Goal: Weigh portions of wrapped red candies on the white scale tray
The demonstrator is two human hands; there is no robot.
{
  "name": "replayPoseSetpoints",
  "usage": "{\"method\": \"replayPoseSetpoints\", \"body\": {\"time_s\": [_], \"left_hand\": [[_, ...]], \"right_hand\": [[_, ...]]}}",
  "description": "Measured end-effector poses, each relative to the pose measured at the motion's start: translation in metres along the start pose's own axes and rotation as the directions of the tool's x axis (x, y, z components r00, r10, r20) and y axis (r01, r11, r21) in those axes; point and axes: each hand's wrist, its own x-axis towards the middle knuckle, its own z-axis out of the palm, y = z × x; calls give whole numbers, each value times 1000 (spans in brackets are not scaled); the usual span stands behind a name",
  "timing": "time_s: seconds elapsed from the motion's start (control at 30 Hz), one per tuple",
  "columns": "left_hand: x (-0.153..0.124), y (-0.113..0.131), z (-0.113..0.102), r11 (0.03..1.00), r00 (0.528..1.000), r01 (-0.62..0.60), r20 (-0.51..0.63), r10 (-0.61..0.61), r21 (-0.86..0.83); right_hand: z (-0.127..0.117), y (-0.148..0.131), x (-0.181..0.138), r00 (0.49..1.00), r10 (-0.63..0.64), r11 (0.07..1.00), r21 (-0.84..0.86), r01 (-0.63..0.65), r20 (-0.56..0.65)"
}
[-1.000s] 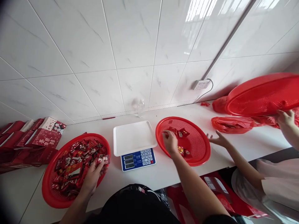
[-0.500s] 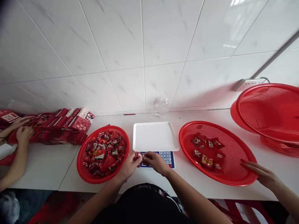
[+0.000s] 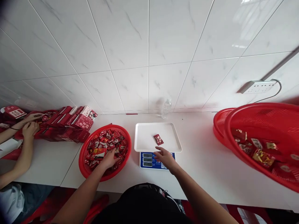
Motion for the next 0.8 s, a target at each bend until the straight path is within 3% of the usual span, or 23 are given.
{"method": "replayPoseSetpoints", "body": {"time_s": [0.27, 0.53, 0.7, 0.8], "left_hand": [[54, 11, 5, 990, 976, 140, 171, -138, 2], [55, 14, 16, 980, 989, 149, -6, -151, -131], [46, 9, -4, 949, 999, 11, -31, -21, -317], [37, 5, -19, 866, 999, -21, -36, 4, -500]], "right_hand": [[2, 7, -12, 999, 22, 999, -42, -21, 47], [0, 19, -11, 999, -15, 1000, -11, 15, 32], [-3, 17, -11, 999, -25, 1000, -9, 25, 31], [-4, 17, -12, 999, -21, 1000, -18, 21, 30]]}}
